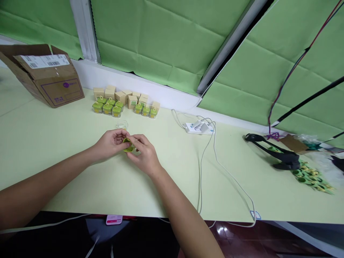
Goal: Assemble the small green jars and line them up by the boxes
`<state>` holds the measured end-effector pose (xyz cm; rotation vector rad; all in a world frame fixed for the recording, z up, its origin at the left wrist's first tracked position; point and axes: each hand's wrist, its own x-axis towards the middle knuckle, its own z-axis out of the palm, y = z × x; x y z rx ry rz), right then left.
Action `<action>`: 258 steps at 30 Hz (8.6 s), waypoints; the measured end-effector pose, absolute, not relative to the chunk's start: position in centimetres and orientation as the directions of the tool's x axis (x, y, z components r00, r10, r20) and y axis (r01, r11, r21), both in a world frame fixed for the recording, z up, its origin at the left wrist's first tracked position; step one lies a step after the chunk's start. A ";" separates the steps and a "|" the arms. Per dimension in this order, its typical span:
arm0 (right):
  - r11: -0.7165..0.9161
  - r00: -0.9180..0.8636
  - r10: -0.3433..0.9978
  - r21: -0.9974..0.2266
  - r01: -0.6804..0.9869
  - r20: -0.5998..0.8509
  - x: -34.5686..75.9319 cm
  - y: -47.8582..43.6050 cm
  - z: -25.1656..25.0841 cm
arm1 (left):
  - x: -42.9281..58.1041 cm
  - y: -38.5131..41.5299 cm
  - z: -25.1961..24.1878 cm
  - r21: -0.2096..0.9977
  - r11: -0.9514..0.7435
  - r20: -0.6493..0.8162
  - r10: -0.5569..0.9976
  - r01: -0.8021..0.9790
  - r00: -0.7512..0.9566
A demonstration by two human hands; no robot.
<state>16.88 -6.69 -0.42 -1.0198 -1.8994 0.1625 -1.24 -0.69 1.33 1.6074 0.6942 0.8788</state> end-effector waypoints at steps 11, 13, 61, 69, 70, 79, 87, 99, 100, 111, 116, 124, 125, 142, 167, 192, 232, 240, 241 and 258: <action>0.700 -0.219 0.653 -0.468 0.539 0.726 16.8 -6.5 -0.6 | -1.0 -1.1 1.3 0.968 -0.252 0.212 0.818 0.003 0.536; 0.694 -0.220 0.659 -0.469 0.546 0.719 16.9 -6.4 -0.5 | -1.1 -1.0 1.3 0.969 -0.246 0.208 0.802 -0.007 0.560; 0.372 -0.109 0.871 -0.501 0.782 0.478 17.9 -3.0 -4.0 | -1.8 2.4 -0.1 0.987 -0.158 0.159 0.969 -0.024 0.190; 0.307 0.198 0.920 -0.936 0.172 0.338 16.5 -4.9 -1.3 | -1.7 1.8 -0.5 0.972 -0.227 0.204 0.945 0.061 0.258; 0.294 0.195 0.931 -0.951 0.099 0.308 16.2 -5.1 -1.0 | -1.6 1.7 -0.6 0.970 -0.231 0.204 0.940 0.071 0.272; 0.209 0.207 0.958 -0.977 -0.042 0.196 15.6 -5.5 -0.1 | -1.4 0.8 -0.7 0.955 -0.280 0.223 0.899 0.101 0.377; 0.218 0.233 0.953 -0.972 -0.082 0.194 16.2 -5.2 -0.5 | -1.7 0.8 -1.0 0.783 -0.590 0.447 0.753 0.196 0.482; 0.282 0.194 0.941 -0.959 -0.002 0.276 16.0 -5.6 0.0 | -1.9 0.1 0.2 0.694 -0.626 0.383 0.739 0.356 0.555; 0.289 0.181 0.942 -0.957 -0.001 0.284 16.0 -5.6 -0.1 | -1.9 0.0 0.3 0.681 -0.633 0.380 0.736 0.369 0.561; 0.282 0.095 0.955 -0.959 0.024 0.283 15.9 -5.6 -0.6 | -2.3 0.4 -0.1 0.464 -0.698 0.436 0.716 0.546 0.545; 0.267 0.099 0.959 -0.963 -0.022 0.264 15.7 -5.9 -0.3 | -2.3 0.4 -0.1 0.372 -0.714 0.455 0.697 0.593 0.554; 0.255 0.102 0.962 -0.967 0.003 0.254 15.5 -6.0 -0.3 | -2.2 0.5 -0.4 0.351 -0.720 0.454 0.690 0.598 0.564; 0.260 0.098 0.961 -0.966 0.012 0.260 15.6 -6.0 -0.3 | -2.2 0.5 -0.4 0.347 -0.722 0.452 0.688 0.599 0.567; 0.350 0.004 0.930 -0.886 0.303 0.369 16.0 -6.4 -0.8 | -2.0 0.2 -0.4 0.518 -0.678 0.339 0.722 0.521 0.603; 0.379 -0.027 0.918 -0.851 0.364 0.397 15.8 -7.1 -0.2 | -1.9 0.1 -1.1 0.704 -0.612 0.333 0.732 0.360 0.594; 0.314 0.013 0.925 -0.784 0.535 0.379 15.5 -7.6 0.1 | -1.8 0.2 -1.8 0.616 -0.693 0.401 0.686 0.376 0.607; 0.195 0.317 0.932 -0.980 -0.031 0.175 15.7 -6.1 0.2 | -1.4 0.1 -0.9 0.566 -0.757 0.651 0.653 0.325 0.387; -0.058 0.086 0.993 -0.965 -0.255 -0.082 15.7 -6.0 0.6 | -1.2 -0.3 -1.1 0.637 -0.734 0.574 0.655 0.235 0.492; -0.046 0.119 0.990 -0.969 -0.242 -0.077 15.8 -6.0 0.5 | -1.3 -0.2 -1.0 0.625 -0.743 0.572 0.645 0.240 0.507; 0.090 0.454 0.889 -0.994 -0.060 0.053 16.9 -3.7 -0.7 | -3.1 7.0 -2.8 0.577 -0.621 0.377 0.779 0.531 0.501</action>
